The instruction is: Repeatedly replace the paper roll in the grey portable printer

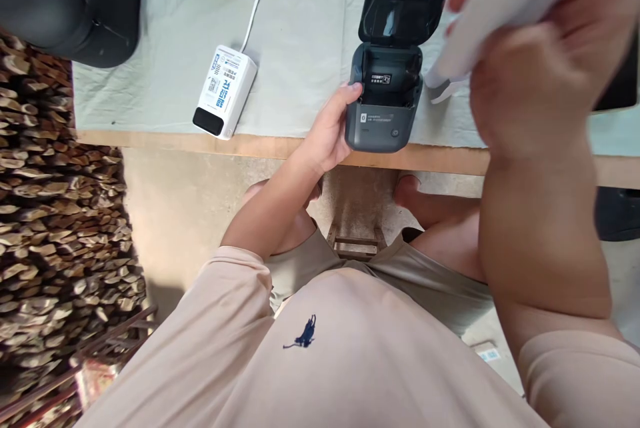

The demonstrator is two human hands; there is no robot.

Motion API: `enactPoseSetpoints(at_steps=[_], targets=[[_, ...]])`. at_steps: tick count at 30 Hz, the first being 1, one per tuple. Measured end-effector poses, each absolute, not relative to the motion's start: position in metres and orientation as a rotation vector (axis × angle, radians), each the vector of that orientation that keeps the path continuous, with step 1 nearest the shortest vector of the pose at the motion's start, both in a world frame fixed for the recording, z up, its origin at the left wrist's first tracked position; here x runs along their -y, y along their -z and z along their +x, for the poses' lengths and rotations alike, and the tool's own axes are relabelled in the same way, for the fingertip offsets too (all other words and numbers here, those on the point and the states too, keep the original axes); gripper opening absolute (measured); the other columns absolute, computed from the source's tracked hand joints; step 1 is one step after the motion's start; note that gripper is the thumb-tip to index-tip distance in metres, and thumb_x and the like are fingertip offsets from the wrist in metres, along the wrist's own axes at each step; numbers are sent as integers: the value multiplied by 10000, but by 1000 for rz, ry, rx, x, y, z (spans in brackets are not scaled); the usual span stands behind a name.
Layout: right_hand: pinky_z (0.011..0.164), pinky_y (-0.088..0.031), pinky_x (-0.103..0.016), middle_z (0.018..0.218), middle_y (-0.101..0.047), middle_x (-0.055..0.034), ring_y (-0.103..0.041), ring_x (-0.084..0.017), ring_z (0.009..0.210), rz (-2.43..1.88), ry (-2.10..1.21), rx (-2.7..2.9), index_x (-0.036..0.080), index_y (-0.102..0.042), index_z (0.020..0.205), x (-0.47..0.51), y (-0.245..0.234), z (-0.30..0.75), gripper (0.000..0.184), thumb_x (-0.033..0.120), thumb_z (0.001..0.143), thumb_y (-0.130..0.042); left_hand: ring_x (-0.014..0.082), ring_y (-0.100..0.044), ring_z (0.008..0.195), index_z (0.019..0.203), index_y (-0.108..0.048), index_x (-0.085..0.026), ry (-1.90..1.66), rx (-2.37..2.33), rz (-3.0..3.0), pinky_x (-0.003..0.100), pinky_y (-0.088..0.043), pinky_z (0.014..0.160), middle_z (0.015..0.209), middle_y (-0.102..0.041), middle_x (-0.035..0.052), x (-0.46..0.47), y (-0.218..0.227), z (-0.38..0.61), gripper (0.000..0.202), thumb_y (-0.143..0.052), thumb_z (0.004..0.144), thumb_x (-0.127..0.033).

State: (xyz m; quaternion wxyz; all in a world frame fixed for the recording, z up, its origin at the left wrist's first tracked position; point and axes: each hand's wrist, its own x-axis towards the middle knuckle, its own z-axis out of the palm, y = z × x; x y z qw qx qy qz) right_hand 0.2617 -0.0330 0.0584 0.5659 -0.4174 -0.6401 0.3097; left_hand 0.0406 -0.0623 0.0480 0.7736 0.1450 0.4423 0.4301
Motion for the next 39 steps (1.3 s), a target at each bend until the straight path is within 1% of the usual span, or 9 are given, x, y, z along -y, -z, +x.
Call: enactPoseSetpoints(at_steps=[3,7,12,19,23,28,32,35,39], targets=[[880,-609,-426,1163,-818,39,-774,-240,985,-967,-429,1917,373,-743,1447,47,-65,230,682,182,805,-614,332,-786,1443,1028,-688,-189,-934,-952,362,483,-690,1205,1002,-828,63,63,-45,40,310,-495,1182,-378],[1005,-613,-537,1239,-825,-39,-804,-362,1161,-1358,-318,2137,302,-613,1401,47,-71,223,646,131,778,-641,379,-714,1507,1083,-688,-244,-931,-887,443,533,-632,1294,1056,-854,79,65,-42,37,117,-639,1106,-346],[1113,-539,-614,1185,-796,-78,-768,-431,1232,-1763,-303,2218,301,-565,1172,48,-93,212,433,96,808,-680,358,-779,1336,1148,-684,-259,-909,-839,576,549,-649,1258,1036,-834,52,67,-41,35,116,-660,1096,-359],[1064,-585,-602,1168,-825,-88,-788,-430,1194,-1754,-312,2318,288,-673,1169,46,-93,212,416,45,833,-643,318,-767,1344,1127,-673,-253,-912,-852,557,517,-614,1289,995,-797,38,68,-40,35,123,-709,1092,-365],[963,-593,-493,1387,-792,-98,-791,-349,1142,-1695,-309,2347,261,-810,1107,45,-84,215,321,76,902,-646,227,-757,991,1077,-700,-271,-923,-846,537,443,-665,1123,936,-777,9,68,-38,34,107,-720,1086,-376],[1050,-526,-556,1190,-836,-95,-763,-371,1193,-1634,-222,2300,273,-896,1060,48,-74,217,216,225,1035,-687,148,-727,785,1022,-715,-215,-962,-845,438,311,-670,800,878,-757,-2,67,-41,38,171,-647,1114,-341],[1104,-479,-565,1089,-823,-64,-728,-335,1242,-1427,-84,2213,276,-865,964,55,-67,217,319,318,1136,-599,166,-788,800,921,-737,-172,-1015,-868,399,333,-714,881,784,-766,22,66,-45,40,406,-542,1178,-418],[1128,-451,-589,1126,-808,-62,-694,-352,1294,-1401,-48,2250,301,-842,974,61,-68,215,390,344,1177,-512,203,-839,898,932,-774,-157,-1028,-833,395,346,-729,949,807,-818,42,66,-45,40,390,-648,1145,-458],[1146,-426,-596,1219,-790,-88,-656,-376,1346,-1437,-16,2252,338,-844,1030,65,-66,211,388,325,1171,-482,201,-851,967,906,-765,-201,-1019,-858,410,318,-717,950,793,-805,18,65,-42,38,406,-545,1175,-409]])
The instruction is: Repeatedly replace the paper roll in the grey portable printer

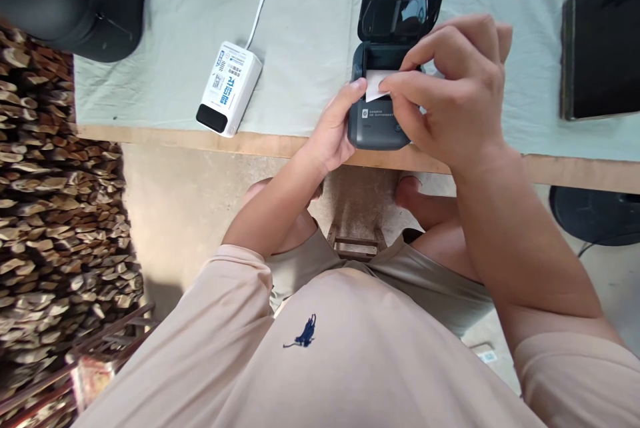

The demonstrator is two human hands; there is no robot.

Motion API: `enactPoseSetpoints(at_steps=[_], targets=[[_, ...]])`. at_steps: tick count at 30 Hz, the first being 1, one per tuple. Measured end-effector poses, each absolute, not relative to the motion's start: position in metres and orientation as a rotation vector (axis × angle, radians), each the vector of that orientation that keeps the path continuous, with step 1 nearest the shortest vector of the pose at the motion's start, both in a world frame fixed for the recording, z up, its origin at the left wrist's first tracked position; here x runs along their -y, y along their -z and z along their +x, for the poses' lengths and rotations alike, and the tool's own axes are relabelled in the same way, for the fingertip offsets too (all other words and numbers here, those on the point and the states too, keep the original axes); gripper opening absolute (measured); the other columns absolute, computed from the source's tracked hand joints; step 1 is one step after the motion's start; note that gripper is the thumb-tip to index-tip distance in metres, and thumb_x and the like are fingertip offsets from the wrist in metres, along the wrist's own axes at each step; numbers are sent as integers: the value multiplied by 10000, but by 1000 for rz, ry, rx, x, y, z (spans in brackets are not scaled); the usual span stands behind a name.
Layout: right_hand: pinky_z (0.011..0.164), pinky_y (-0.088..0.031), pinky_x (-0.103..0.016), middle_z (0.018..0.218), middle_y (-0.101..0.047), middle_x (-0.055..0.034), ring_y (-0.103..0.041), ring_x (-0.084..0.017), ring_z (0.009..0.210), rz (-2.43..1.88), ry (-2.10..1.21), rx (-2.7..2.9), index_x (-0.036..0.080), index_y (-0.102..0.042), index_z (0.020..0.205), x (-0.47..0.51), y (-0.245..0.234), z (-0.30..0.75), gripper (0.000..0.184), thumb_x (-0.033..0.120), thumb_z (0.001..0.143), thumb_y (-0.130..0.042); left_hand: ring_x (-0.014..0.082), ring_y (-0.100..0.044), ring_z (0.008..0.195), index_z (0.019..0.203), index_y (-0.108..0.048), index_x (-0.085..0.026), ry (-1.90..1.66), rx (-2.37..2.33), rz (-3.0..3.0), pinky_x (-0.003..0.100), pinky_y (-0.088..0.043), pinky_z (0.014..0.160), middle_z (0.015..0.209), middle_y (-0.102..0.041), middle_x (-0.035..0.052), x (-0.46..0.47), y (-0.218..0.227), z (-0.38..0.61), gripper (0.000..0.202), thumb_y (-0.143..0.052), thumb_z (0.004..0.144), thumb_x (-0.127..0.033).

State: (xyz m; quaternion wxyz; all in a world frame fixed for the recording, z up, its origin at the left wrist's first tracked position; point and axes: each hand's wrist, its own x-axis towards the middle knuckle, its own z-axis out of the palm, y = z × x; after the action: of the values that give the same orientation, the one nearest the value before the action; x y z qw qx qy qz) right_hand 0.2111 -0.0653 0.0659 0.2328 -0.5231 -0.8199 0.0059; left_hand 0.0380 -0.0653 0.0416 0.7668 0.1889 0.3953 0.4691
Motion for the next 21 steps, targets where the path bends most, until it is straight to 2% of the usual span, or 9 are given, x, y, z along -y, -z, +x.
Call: enactPoseSetpoints(at_steps=[2,4,6,8,11,13,17,21], targets=[[1148,-424,-596,1173,-783,-83,-659,-361,1319,-1397,18,2178,333,-832,1031,66,-60,209,398,311,1161,-456,223,-844,1043,916,-747,-230,-994,-879,427,323,-708,968,810,-812,17,65,-40,36,287,-639,1122,-399],[1156,-421,-608,1120,-773,-73,-667,-342,1275,-1333,-22,2127,321,-811,1002,66,-52,209,401,331,1155,-440,257,-826,1182,914,-712,-267,-955,-907,440,353,-695,1053,811,-814,16,64,-38,33,213,-715,1078,-403],[1174,-424,-630,1110,-768,-73,-667,-343,1262,-1308,-118,2125,321,-799,990,66,-47,209,370,392,1140,-468,289,-791,1291,926,-705,-289,-928,-906,463,383,-666,1130,849,-821,15,65,-38,31,183,-793,1029,-413],[1197,-437,-649,1132,-771,-78,-657,-362,1291,-1324,-203,2167,348,-810,1036,67,-44,210,314,458,1109,-525,310,-779,1324,955,-718,-276,-943,-899,500,409,-651,1147,899,-811,12,66,-38,30,180,-845,985,-399],[1196,-476,-643,1124,-762,-79,-653,-367,1303,-1307,-187,2156,385,-820,1110,67,-41,214,295,477,1077,-542,301,-797,1383,1033,-716,-230,-959,-958,550,424,-672,1149,959,-794,-2,67,-38,32,132,-773,1031,-348],[1172,-504,-620,1125,-749,-85,-671,-352,1238,-1259,-168,2066,367,-813,1126,64,-38,217,305,456,1064,-528,280,-804,1419,1120,-709,-220,-948,-1004,562,416,-699,1139,1015,-814,-12,67,-36,34,101,-692,1079,-311],[1134,-542,-578,1177,-713,-130,-670,-351,1190,-1318,-243,1894,301,-770,1158,53,-29,226,246,356,998,-591,288,-821,1404,1276,-703,-220,-921,-981,562,427,-726,1132,1095,-853,7,66,-34,33,231,-715,1055,-290],[1008,-574,-512,1173,-677,-141,-642,-342,1190,-1307,-264,1790,288,-693,1189,47,-29,228,263,287,955,-572,316,-788,1456,1365,-683,-239,-915,-984,556,500,-681,1216,1167,-853,26,67,-35,33,402,-778,974,-252]])
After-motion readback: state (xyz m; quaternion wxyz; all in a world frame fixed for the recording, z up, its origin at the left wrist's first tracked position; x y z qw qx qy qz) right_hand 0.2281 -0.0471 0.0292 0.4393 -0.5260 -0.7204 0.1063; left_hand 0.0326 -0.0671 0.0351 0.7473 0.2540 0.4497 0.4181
